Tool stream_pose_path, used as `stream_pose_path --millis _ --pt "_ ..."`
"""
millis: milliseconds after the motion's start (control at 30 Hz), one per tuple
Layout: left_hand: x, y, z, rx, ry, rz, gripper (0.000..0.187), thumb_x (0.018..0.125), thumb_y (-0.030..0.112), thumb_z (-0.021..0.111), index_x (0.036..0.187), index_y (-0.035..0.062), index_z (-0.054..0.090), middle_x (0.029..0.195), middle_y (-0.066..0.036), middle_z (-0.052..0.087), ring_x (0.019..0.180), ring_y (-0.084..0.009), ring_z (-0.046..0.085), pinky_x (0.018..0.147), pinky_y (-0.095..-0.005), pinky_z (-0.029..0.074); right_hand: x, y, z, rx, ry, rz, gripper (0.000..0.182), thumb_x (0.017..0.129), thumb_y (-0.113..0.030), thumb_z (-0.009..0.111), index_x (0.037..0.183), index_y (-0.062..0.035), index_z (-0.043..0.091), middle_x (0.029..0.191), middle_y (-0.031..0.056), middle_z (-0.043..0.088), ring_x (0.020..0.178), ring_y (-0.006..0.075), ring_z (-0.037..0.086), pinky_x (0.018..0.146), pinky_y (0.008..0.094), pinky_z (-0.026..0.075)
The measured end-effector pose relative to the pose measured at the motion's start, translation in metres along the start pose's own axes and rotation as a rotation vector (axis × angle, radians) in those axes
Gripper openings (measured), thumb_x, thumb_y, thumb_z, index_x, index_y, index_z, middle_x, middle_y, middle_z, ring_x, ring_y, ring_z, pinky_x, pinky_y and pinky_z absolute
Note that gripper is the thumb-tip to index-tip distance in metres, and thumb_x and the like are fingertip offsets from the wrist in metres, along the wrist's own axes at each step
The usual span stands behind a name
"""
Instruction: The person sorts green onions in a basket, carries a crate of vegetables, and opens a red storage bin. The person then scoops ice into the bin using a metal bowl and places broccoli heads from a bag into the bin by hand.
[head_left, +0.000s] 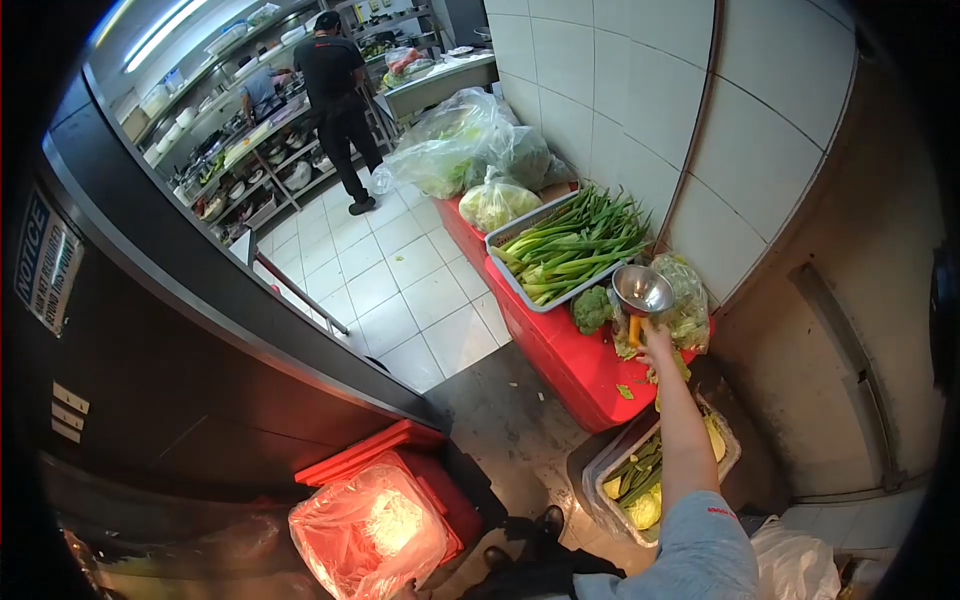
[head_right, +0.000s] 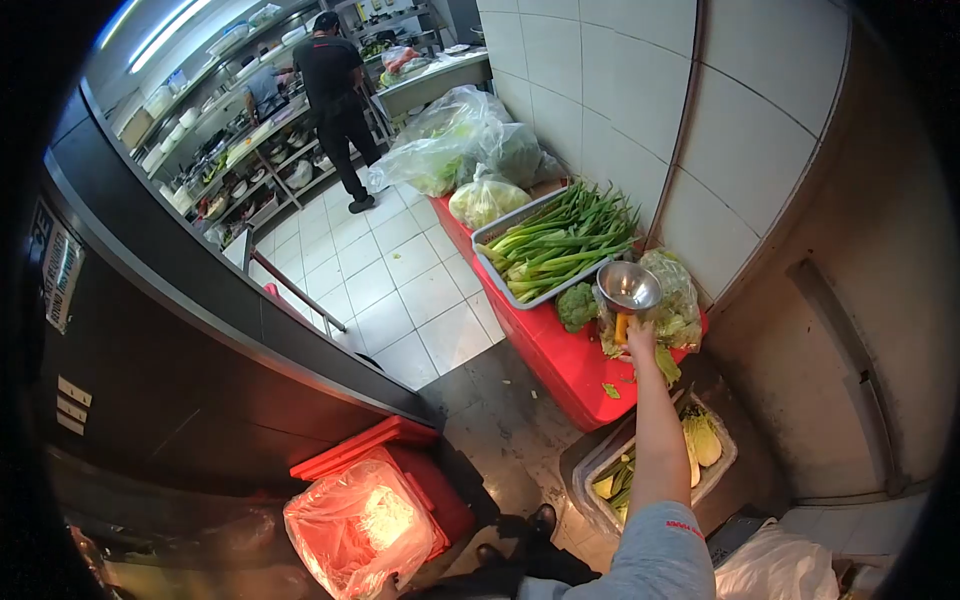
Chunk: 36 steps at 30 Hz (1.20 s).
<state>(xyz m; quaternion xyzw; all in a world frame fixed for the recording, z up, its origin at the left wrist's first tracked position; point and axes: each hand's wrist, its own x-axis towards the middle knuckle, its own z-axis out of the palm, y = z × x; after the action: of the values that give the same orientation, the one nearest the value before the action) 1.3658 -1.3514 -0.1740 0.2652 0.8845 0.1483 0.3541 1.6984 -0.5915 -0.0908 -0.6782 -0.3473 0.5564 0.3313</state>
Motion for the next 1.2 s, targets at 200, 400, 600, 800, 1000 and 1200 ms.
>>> stream_pose_path --millis 200,400,600,800,1000,1200 --pt "0.022 0.028 -0.017 -0.039 -0.037 -0.044 0.058 0.079 0.032 0.058 0.124 0.0014 0.038 0.119 -0.022 0.046 0.113 -0.0343 0.043 0.095 -0.0378 0.034 -0.024 0.001 0.013 -0.164 0.024 -0.121 0.042 0.083 -0.021 0.052 0.123 -0.0139 0.040 0.105 0.0080 0.052 0.067 0.0195 0.059 0.044 0.0343 0.050" --pt "0.056 0.066 -0.012 -0.081 -0.122 -0.113 0.049 0.079 0.030 0.058 0.116 0.0013 0.044 0.112 -0.021 0.051 0.107 -0.0328 0.048 0.090 -0.0367 0.038 -0.098 -0.037 0.108 -0.484 -0.613 -0.101 0.040 0.083 -0.013 0.051 0.121 -0.0070 0.043 0.108 0.0091 0.052 0.071 0.0177 0.062 0.051 0.0306 0.052" --pt "0.144 0.118 -0.024 -0.050 -0.253 -0.115 0.042 0.078 0.029 0.058 0.108 0.0013 0.051 0.104 -0.019 0.056 0.100 -0.0313 0.053 0.085 -0.0355 0.042 -0.084 -0.108 0.189 -0.478 -0.801 -0.228 0.036 0.085 -0.014 0.051 0.120 -0.0050 0.044 0.111 0.0106 0.052 0.076 0.0153 0.062 0.051 0.0273 0.051" --pt "0.339 0.208 -0.088 0.109 -0.266 0.282 0.035 0.077 0.027 0.058 0.100 0.0012 0.057 0.096 -0.018 0.061 0.093 -0.0299 0.058 0.081 -0.0343 0.046 -0.025 -0.139 0.170 -0.662 -0.490 -0.234 0.037 0.083 -0.015 0.051 0.119 -0.0066 0.046 0.101 0.0093 0.056 0.071 0.0134 0.060 0.049 0.0267 0.047" --pt "0.484 0.493 -0.199 0.053 -0.137 0.541 0.042 0.077 0.024 0.056 0.113 0.0019 0.051 0.106 -0.022 0.058 0.098 -0.0354 0.056 0.085 -0.0389 0.045 0.017 -0.137 0.123 -0.459 -0.374 -0.009 0.036 0.085 -0.015 0.053 0.118 -0.0058 0.044 0.104 0.0090 0.055 0.071 0.0158 0.061 0.053 0.0307 0.051" --pt "0.557 0.689 -0.212 -0.023 -0.316 0.725 0.042 0.076 0.018 0.056 0.114 0.0008 0.050 0.107 -0.020 0.057 0.095 -0.0321 0.057 0.083 -0.0389 0.046 0.070 -0.222 0.142 0.069 -0.278 0.002 0.038 0.087 -0.016 0.053 0.121 -0.0049 0.041 0.109 0.0104 0.054 0.082 0.0200 0.061 0.059 0.0332 0.052"
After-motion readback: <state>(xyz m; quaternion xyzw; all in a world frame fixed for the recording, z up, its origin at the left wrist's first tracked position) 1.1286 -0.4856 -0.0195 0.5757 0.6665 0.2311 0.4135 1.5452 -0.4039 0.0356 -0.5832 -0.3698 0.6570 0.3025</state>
